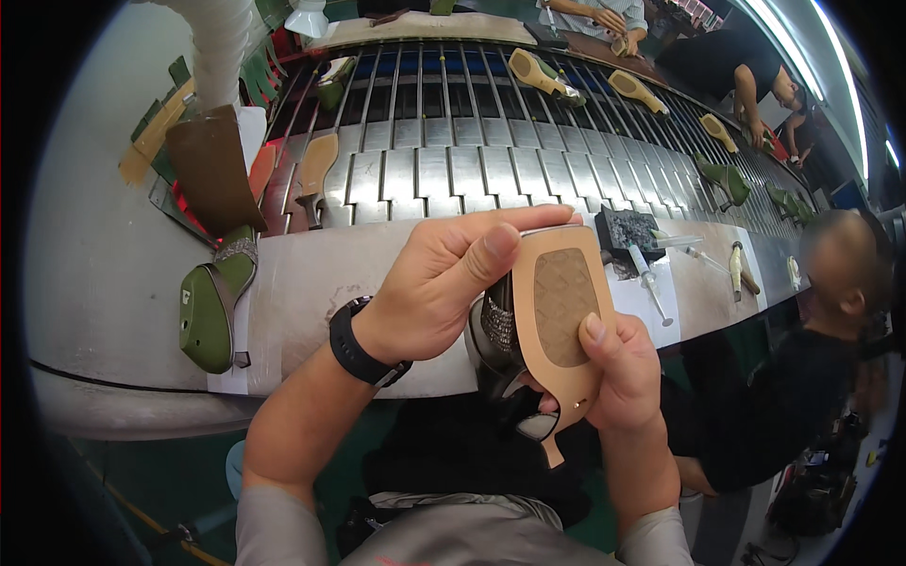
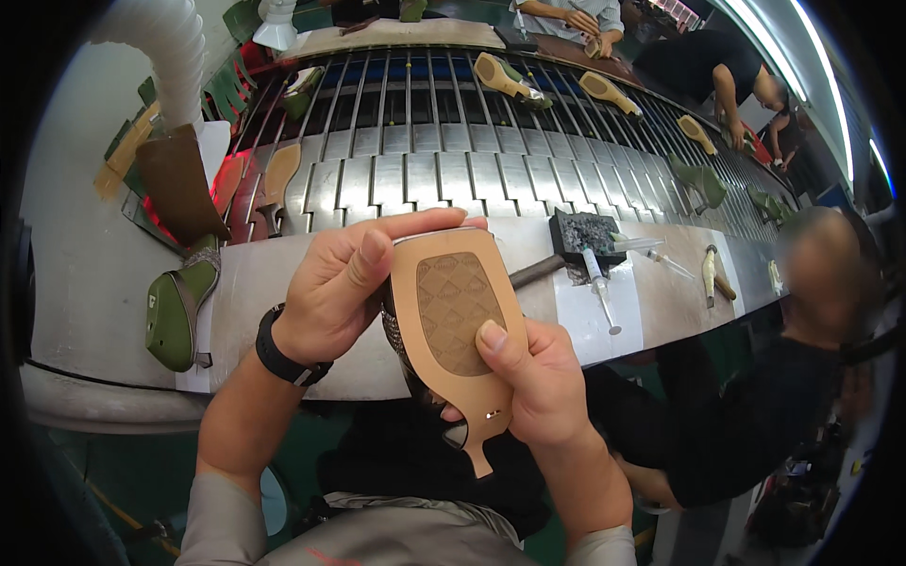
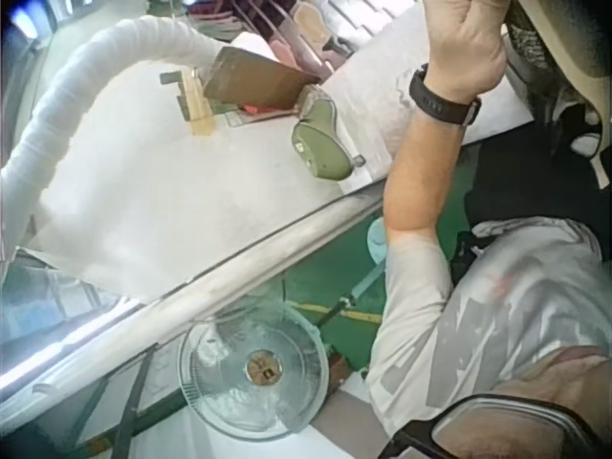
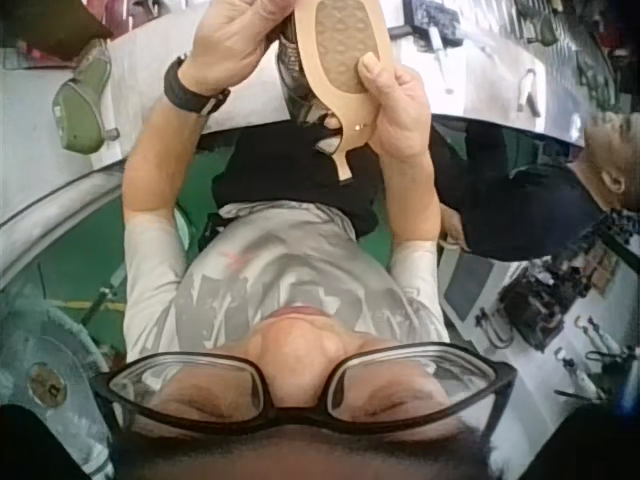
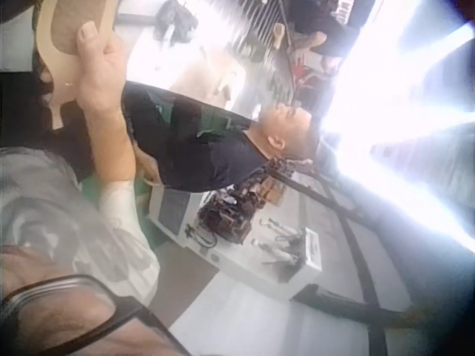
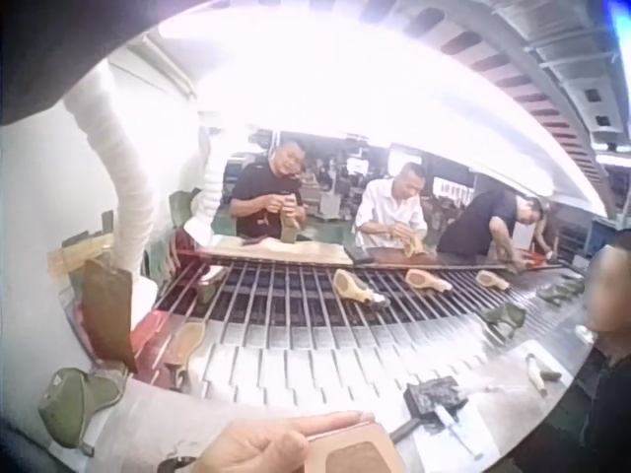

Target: The person attaches soles to shoes on lasts by hand, taps the edges with a hammer, applies adhesive into seams using a syringe, and retrieves additional shoe parts from a conveyor belt.

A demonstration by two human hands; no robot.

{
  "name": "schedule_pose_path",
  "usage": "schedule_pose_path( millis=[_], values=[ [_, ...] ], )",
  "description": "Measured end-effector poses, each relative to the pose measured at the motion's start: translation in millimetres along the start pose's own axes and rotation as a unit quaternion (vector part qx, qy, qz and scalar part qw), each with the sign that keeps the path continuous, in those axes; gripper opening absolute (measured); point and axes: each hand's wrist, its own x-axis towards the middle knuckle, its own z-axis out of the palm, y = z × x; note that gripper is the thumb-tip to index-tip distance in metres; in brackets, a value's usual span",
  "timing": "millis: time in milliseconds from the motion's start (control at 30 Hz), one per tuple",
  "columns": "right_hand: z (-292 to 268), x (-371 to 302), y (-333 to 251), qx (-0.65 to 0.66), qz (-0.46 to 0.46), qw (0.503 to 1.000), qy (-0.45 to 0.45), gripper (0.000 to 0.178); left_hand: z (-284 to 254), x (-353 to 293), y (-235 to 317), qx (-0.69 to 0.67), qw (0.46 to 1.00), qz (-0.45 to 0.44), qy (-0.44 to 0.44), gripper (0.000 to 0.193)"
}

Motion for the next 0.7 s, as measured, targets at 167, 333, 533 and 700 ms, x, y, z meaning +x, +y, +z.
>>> schedule_pose_path(
  millis=[167, 333, 533, 700],
  values=[
    [-4.0, 2.5, -8.4, -0.039, -0.010, 0.999, 0.007, 0.045, -2.4, 5.9, -1.8, 0.070, 0.997, 0.027, -0.014, 0.071],
    [-6.6, 2.9, -7.2, -0.096, -0.030, 0.995, 0.025, 0.049, -3.1, 2.0, -2.1, 0.124, 0.990, 0.053, -0.028, 0.066],
    [6.5, -12.9, -1.2, -0.119, -0.031, 0.992, 0.014, 0.049, 8.3, -19.3, 9.3, 0.038, 0.999, -0.002, -0.022, 0.071],
    [37.2, -42.4, 14.7, -0.245, -0.098, 0.965, -0.014, 0.057, 22.9, -58.5, 13.7, 0.072, 0.995, 0.061, 0.028, 0.059]
  ],
)
